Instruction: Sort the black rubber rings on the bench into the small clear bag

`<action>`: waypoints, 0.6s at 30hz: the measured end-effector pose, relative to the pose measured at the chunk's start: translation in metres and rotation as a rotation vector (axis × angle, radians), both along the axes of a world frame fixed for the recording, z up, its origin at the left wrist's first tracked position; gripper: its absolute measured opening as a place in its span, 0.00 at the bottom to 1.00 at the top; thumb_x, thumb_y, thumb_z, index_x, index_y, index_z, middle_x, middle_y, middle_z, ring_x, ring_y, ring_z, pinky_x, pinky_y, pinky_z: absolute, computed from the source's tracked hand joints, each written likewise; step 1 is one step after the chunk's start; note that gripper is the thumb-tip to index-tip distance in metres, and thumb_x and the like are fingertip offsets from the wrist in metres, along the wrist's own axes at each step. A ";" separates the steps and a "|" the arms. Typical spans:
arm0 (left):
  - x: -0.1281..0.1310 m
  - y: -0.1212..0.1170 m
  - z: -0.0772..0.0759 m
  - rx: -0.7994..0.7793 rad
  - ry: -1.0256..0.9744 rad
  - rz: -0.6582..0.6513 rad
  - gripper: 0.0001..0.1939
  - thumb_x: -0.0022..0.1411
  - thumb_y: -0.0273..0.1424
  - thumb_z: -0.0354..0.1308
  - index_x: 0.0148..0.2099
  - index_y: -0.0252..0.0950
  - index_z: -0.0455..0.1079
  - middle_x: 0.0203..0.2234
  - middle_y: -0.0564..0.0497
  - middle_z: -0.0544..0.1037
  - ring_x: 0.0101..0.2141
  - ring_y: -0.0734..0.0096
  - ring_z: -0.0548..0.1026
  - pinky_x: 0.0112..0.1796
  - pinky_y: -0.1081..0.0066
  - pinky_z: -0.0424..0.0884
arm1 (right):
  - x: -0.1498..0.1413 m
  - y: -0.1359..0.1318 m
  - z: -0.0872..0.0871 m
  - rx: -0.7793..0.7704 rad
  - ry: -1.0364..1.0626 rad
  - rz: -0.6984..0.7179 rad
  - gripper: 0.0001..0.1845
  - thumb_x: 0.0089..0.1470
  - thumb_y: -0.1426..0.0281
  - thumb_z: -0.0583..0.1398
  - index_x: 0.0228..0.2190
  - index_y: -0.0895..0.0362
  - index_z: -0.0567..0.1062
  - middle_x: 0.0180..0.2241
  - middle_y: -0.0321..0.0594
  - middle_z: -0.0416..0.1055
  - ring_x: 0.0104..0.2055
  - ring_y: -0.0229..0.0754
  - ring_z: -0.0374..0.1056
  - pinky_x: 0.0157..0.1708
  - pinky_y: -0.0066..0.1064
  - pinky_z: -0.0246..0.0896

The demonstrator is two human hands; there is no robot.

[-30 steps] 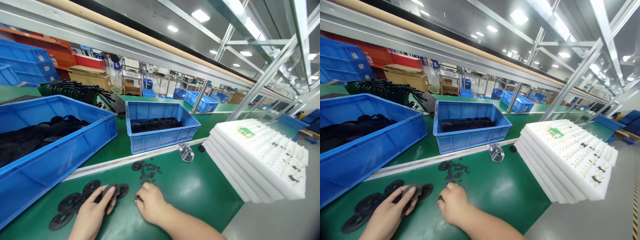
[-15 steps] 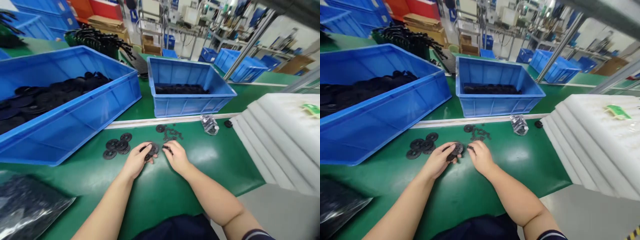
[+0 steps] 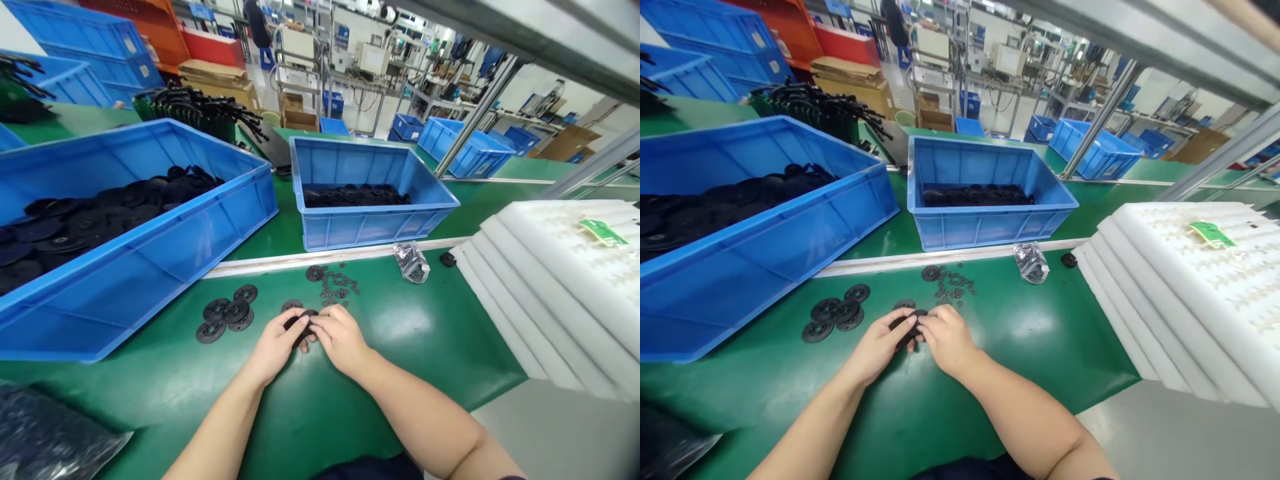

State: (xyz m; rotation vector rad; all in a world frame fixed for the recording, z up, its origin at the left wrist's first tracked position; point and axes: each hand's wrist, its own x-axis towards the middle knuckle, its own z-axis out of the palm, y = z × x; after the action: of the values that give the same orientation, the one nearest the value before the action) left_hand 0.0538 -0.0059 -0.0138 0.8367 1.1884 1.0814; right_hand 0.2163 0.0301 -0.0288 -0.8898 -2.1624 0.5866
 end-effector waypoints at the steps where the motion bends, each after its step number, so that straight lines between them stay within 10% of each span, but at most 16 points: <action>1: 0.000 0.000 0.001 0.000 0.020 -0.008 0.23 0.55 0.50 0.65 0.38 0.35 0.71 0.24 0.51 0.77 0.22 0.71 0.71 0.27 0.71 0.69 | -0.001 -0.001 0.001 -0.005 -0.003 -0.009 0.13 0.65 0.69 0.55 0.41 0.55 0.80 0.35 0.44 0.73 0.38 0.42 0.68 0.40 0.35 0.69; 6: -0.002 0.000 0.004 0.002 0.060 -0.014 0.22 0.53 0.51 0.66 0.35 0.36 0.72 0.23 0.51 0.76 0.22 0.72 0.69 0.27 0.72 0.66 | -0.010 -0.003 0.000 0.002 -0.031 -0.085 0.10 0.61 0.71 0.59 0.32 0.53 0.81 0.31 0.40 0.72 0.36 0.41 0.67 0.38 0.33 0.68; 10: -0.005 0.002 0.002 0.012 0.053 0.017 0.22 0.51 0.49 0.68 0.33 0.35 0.72 0.21 0.52 0.74 0.21 0.74 0.65 0.25 0.73 0.62 | -0.008 0.000 -0.003 0.000 0.001 -0.118 0.15 0.57 0.69 0.64 0.47 0.55 0.78 0.36 0.42 0.74 0.40 0.45 0.69 0.43 0.36 0.70; 18: -0.026 0.003 -0.003 0.098 0.463 0.488 0.15 0.57 0.45 0.60 0.39 0.40 0.69 0.27 0.51 0.77 0.23 0.66 0.71 0.29 0.66 0.69 | 0.016 0.020 0.003 -0.140 -0.313 -0.393 0.23 0.54 0.67 0.66 0.52 0.58 0.75 0.45 0.51 0.74 0.50 0.55 0.69 0.52 0.47 0.65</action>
State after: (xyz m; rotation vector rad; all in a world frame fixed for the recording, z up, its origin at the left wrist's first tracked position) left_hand 0.0277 -0.0031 -0.0164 0.9276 1.8043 1.3909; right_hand 0.2321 0.0498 -0.0255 -1.5233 -2.1449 0.4245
